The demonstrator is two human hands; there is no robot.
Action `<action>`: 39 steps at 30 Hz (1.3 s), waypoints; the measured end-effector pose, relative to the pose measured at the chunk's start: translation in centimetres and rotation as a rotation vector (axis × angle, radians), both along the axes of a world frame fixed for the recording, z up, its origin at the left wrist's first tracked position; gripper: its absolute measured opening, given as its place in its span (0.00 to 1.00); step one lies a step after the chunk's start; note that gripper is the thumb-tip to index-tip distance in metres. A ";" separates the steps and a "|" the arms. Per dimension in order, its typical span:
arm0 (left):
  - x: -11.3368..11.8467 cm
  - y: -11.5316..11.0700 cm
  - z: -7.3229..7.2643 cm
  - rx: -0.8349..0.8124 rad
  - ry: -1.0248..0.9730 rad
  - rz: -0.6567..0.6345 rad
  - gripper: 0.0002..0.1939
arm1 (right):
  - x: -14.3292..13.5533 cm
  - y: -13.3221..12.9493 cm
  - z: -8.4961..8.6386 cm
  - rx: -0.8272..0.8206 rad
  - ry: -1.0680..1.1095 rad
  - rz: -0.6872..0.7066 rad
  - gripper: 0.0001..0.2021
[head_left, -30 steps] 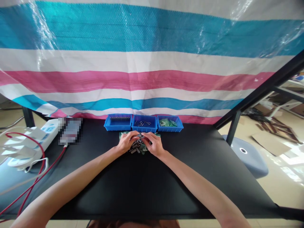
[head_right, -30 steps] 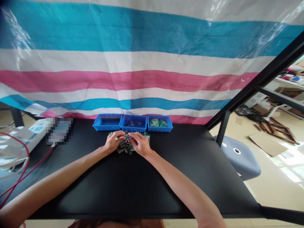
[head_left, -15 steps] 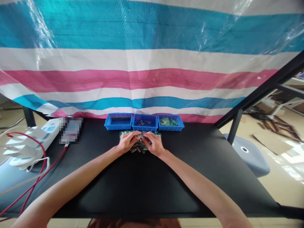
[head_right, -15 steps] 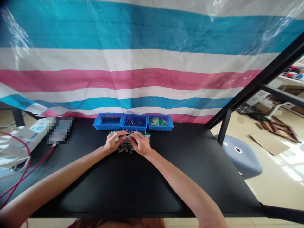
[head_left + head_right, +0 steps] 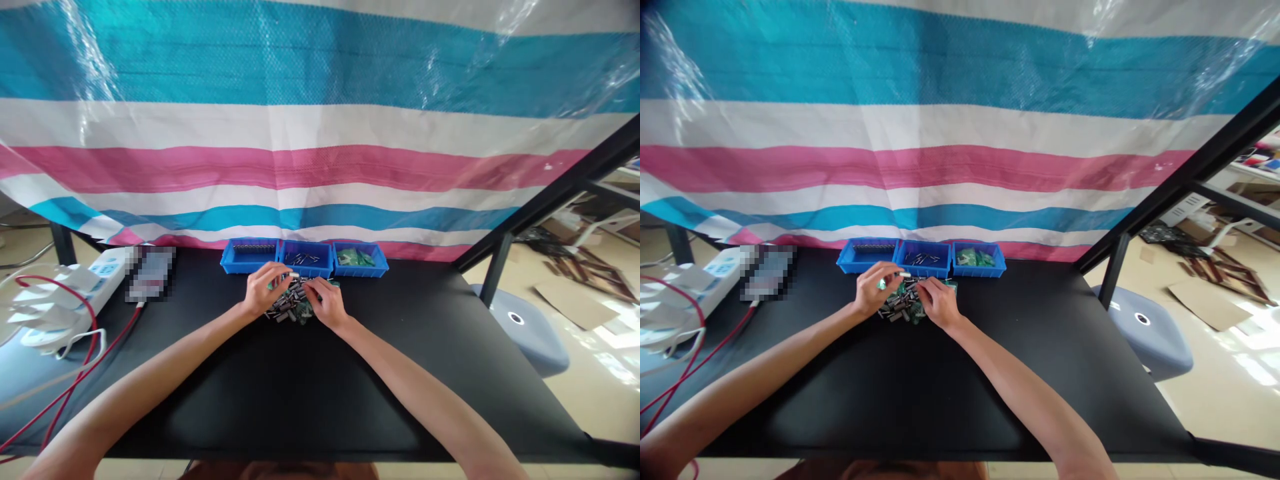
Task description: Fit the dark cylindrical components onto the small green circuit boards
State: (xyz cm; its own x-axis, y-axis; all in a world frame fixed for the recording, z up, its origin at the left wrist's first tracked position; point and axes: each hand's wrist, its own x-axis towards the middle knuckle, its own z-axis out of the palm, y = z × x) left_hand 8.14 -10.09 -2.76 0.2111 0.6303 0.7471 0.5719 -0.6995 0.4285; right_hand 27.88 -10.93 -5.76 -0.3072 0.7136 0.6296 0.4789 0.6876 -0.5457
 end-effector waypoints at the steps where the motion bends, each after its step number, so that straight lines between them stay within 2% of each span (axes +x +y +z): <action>1: -0.4 0.7 0.9 -0.009 -0.020 0.036 0.09 | 0.0 0.0 0.0 -0.006 0.001 -0.009 0.11; 4: -2.3 3.7 3.6 -0.081 -0.077 0.232 0.12 | -0.1 0.1 0.0 -0.015 0.014 -0.005 0.11; 6: -3.6 6.1 4.7 -0.202 -0.024 0.296 0.13 | -0.1 0.1 -0.1 -0.019 0.022 0.008 0.10; 9: -5.2 9.0 4.9 -0.404 0.191 0.254 0.12 | -0.1 0.2 -0.3 -0.019 0.026 0.009 0.10; 12: -5.8 10.5 4.0 -0.488 0.308 0.189 0.11 | -0.1 0.2 -0.4 -0.015 0.020 0.001 0.10; 16: -5.6 11.2 2.9 -0.511 0.380 0.117 0.10 | -0.1 0.2 -0.4 -0.017 0.006 -0.003 0.10; 24: -5.1 11.8 1.8 -0.453 0.610 0.184 0.13 | -0.1 0.2 -0.6 -0.028 -0.009 0.009 0.10; 34: -4.6 11.9 2.3 -0.443 0.902 0.260 0.12 | -0.1 0.1 -0.3 -0.036 -0.025 0.015 0.11; 39: -3.9 12.2 2.4 -0.461 0.956 0.302 0.10 | -0.1 0.2 -0.2 -0.039 -0.045 0.018 0.11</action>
State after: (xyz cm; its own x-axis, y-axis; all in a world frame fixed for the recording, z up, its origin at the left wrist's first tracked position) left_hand 4.19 2.06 -0.32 0.3665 0.9297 0.0377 0.9272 -0.3615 -0.0976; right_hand 27.77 -10.77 -5.97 -0.3475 0.7314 0.5868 0.4915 0.6750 -0.5503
